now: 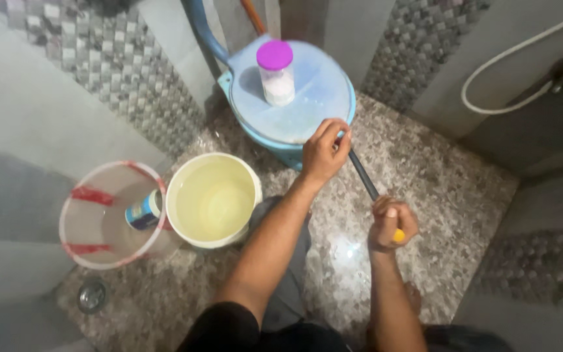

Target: The person assembles a squeegee by inserting the handle into the head and then uses the tool to scrub the bathroom floor near a toilet.

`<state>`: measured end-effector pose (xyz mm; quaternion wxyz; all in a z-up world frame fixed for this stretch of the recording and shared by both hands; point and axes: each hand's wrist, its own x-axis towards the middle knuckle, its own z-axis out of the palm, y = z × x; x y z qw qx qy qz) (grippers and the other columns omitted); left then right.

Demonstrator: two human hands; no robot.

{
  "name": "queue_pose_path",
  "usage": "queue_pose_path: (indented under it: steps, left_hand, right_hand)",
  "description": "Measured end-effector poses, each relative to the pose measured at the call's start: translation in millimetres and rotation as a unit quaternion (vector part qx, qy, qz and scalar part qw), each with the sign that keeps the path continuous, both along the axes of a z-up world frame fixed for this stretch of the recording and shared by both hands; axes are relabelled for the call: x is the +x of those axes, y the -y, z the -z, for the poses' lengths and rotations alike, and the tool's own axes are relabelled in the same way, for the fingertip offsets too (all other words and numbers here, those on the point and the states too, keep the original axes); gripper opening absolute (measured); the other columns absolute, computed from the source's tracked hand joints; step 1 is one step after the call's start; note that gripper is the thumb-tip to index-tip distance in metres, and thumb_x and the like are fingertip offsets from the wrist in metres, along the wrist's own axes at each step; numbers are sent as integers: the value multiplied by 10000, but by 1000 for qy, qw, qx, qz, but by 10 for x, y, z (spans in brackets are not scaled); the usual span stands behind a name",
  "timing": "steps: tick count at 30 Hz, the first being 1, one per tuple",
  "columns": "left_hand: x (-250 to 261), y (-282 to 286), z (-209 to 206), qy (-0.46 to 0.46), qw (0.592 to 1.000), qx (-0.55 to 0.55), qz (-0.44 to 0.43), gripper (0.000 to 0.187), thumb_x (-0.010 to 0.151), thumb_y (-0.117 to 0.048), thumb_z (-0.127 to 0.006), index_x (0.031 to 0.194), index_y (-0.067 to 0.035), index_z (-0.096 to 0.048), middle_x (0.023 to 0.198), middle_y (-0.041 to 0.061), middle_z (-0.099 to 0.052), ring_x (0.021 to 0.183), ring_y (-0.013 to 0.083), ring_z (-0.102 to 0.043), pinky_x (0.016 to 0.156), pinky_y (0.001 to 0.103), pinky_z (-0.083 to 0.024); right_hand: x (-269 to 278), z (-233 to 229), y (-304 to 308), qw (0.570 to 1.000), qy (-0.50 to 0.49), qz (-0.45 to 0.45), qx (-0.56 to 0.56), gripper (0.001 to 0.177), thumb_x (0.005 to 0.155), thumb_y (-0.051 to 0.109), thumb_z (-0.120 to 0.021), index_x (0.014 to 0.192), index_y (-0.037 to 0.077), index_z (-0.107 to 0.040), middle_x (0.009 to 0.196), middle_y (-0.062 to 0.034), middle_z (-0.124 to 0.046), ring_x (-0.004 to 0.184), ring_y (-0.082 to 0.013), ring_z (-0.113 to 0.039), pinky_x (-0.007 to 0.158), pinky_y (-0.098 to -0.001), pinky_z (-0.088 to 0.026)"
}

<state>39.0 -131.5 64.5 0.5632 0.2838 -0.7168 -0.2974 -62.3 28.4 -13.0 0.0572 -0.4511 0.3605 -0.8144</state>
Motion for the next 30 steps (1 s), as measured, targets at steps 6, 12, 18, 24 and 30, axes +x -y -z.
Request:
queue_pose_path:
  steps: [6,12,18,24,30]
  left_hand:
    - [20,-14,-26,20,1000,22,-2,69,965,-116,-677,1007,-66,-656,1066,66,-695,727,188,-722,632,310,-556]
    - [35,37,-24,25,999,37,-9,65,934,-107,-671,983,-64,-664,1035,69,-701,682,191,-707,577,313,-540]
    - [24,87,37,14,1000,12,1,54,962,-117,-672,982,-72,-650,1024,59,-692,704,189,-708,614,313,-546]
    - [27,20,2,25,999,21,0,58,964,-117,-665,987,-67,-650,1027,55,-693,689,184,-707,601,317,-532]
    - [-19,-64,10,26,1000,12,5,73,952,-126,-672,997,-74,-649,1045,60,-695,698,195,-713,640,337,-539]
  right_hand:
    - [-394,267,476,994,7,13,104,239,1052,118,-502,836,18,-524,769,-67,-536,671,-169,-469,649,-346,-411]
    - [-222,155,479,979,49,88,175,204,1003,119,-507,863,14,-613,809,-86,-650,654,-101,-561,590,-254,-448]
    - [-139,-1104,-518,997,21,44,54,209,1013,86,-480,849,30,-597,583,-58,-533,425,-68,-409,388,-259,-340]
    - [-453,-1062,-377,995,65,76,-9,254,1025,85,-509,776,42,-534,540,-34,-434,396,-95,-365,402,-322,-342]
    - [-638,156,261,990,113,65,61,220,1007,150,-529,811,55,-558,741,-123,-651,548,-101,-504,488,-269,-371]
